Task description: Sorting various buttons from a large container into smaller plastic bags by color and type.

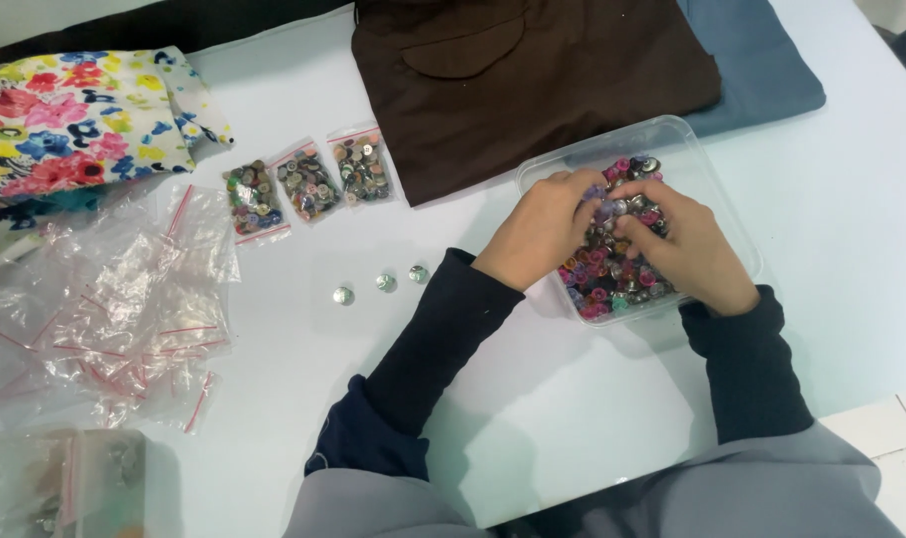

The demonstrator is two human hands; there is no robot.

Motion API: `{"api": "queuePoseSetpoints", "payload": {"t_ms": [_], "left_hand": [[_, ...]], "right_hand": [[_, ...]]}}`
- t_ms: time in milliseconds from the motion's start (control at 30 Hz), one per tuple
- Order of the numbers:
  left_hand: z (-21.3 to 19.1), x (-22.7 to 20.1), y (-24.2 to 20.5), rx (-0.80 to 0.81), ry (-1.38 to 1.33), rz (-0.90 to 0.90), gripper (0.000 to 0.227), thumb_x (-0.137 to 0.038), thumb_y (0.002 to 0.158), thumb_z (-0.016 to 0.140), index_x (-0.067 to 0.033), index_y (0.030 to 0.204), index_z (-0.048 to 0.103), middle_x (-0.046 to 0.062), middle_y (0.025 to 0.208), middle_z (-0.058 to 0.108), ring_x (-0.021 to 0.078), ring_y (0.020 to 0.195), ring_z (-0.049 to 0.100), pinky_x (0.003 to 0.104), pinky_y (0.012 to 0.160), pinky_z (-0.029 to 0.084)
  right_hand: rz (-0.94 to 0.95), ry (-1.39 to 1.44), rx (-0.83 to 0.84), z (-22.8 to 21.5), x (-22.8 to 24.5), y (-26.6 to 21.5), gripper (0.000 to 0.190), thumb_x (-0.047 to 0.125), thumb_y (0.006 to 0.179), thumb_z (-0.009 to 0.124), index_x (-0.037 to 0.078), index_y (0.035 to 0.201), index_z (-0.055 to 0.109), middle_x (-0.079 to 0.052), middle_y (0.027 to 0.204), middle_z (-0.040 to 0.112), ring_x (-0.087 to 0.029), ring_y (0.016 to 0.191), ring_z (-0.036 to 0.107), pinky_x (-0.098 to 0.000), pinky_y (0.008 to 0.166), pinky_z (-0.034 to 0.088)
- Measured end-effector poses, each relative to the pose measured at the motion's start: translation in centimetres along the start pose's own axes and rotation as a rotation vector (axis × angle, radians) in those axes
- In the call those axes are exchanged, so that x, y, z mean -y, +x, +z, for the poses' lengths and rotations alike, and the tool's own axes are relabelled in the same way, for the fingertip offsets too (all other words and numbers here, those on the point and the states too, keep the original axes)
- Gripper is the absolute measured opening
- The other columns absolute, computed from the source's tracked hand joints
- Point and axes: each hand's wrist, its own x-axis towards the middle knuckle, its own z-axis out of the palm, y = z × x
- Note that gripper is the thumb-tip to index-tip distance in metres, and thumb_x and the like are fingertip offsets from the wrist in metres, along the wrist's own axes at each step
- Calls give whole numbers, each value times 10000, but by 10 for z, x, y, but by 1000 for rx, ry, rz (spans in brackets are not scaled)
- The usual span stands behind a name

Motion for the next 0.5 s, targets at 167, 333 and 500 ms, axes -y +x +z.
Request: {"api": "queuePoseSetpoints", "payload": {"t_ms": [167,333,500], "left_hand": [[-6,2,-4,-6,-57,39,305,-62,968,610,-6,1268,615,246,1050,696,375,1015,732,412,836,628],[-9,-1,-6,5,-49,72,306,-32,958,616,-15,1263,626,224,1099,702,361,1062,722,401,887,609],[-11,-12,-10,-36,-62,118,330,-35,949,663,-29,1277,629,246,1196,664,402,1142,685,473,953,590]], "right_hand": [[-41,66,-37,-2,3,0,310,28,1000,612,36,1306,658,-223,980,724,-257,696,726,-385,706,558],[-46,130,-42,-3,7,-2,303,5,1004,606,-24,1299,668,-228,821,726,-269,648,724,-358,661,561],[-56,253,10,-3,1,-2,324,3,992,625,-105,1298,634,-300,988,712,-257,731,702,-383,651,585]]}}
